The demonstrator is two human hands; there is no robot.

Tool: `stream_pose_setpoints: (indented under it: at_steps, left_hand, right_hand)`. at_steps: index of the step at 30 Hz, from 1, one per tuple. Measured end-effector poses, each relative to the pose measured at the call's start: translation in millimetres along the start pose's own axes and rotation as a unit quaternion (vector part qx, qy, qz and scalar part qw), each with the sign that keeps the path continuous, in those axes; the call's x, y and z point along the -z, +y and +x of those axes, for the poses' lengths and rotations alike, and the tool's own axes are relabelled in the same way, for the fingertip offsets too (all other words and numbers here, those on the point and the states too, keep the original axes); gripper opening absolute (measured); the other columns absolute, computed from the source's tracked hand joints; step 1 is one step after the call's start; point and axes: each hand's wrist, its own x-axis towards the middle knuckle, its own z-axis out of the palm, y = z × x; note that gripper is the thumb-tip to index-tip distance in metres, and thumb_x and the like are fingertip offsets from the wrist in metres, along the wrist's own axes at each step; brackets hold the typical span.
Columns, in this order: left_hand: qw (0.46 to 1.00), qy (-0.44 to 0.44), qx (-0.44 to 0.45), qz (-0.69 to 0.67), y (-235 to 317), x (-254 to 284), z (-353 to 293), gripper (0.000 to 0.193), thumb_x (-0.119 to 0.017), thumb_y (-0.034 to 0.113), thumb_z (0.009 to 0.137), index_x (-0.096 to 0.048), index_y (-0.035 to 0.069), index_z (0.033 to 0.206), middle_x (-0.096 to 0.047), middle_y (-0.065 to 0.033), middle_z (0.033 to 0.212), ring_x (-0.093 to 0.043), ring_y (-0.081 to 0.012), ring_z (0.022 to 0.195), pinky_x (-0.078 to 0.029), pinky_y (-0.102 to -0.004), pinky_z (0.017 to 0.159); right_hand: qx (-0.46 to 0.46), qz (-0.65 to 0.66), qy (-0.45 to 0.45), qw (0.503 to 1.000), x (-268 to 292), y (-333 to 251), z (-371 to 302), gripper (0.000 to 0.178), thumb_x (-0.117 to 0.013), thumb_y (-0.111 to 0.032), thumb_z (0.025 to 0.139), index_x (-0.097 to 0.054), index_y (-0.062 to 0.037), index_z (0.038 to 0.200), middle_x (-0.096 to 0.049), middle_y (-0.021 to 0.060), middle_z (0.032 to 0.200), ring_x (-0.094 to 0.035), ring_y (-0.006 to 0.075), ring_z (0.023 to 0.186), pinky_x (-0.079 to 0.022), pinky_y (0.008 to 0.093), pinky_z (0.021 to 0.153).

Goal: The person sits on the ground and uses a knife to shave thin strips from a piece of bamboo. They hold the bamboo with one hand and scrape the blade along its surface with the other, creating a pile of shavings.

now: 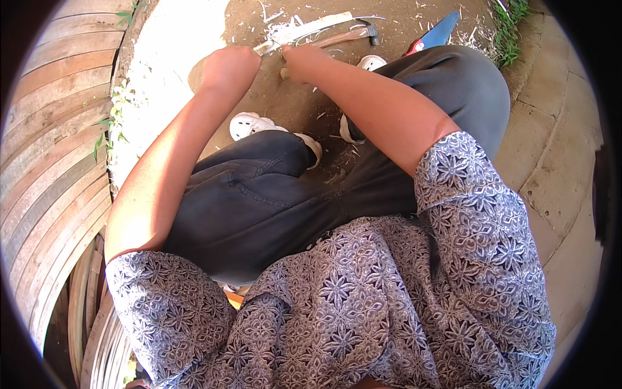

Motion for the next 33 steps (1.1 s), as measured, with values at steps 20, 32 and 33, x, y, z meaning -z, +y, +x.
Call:
stream_pose_setpoints:
  at_steps: [20, 32, 33]
  left_hand:
    - [0.993, 0.097, -0.013, 0.065, -8.2, -37.6, -2.6, 0.007, -0.063, 0.005, 0.082, -0.06, 0.002, 0.088, -0.068, -0.01, 0.075, -0.072, -0.0228, 0.065, -0.057, -0.0333, 0.051]
    - [0.998, 0.024, -0.01, 0.064, 10.1, -14.5, 0.2, 0.008, -0.069, 0.004, 0.08, -0.074, 0.005, 0.086, -0.067, -0.0081, 0.086, -0.074, -0.0207, 0.079, -0.059, -0.0315, 0.06]
    - [0.998, 0.021, -0.006, 0.063, 11.5, -16.0, -0.7, 0.009, -0.069, 0.004, 0.08, -0.074, 0.005, 0.087, -0.067, -0.0081, 0.086, -0.074, -0.0208, 0.079, -0.06, -0.0319, 0.06]
  right_hand:
    - [0.01, 0.008, -0.015, 1.0, 13.9, -4.1, -12.7, 0.052, -0.053, -0.02, 0.097, -0.046, -0.005, 0.147, -0.067, 0.0175, 0.125, -0.066, 0.0337, 0.115, -0.055, 0.0466, 0.094]
    - [-0.014, -0.023, -0.03, 0.999, 4.3, 2.1, 11.7, 0.065, -0.06, -0.023, 0.094, -0.037, -0.0111, 0.154, -0.069, 0.0159, 0.122, -0.067, 0.0327, 0.113, -0.056, 0.0438, 0.092]
    - [0.001, -0.033, -0.034, 0.999, 5.9, 3.5, 12.5, 0.066, -0.06, -0.023, 0.093, -0.038, -0.0113, 0.154, -0.068, 0.0163, 0.122, -0.067, 0.0326, 0.113, -0.056, 0.044, 0.091]
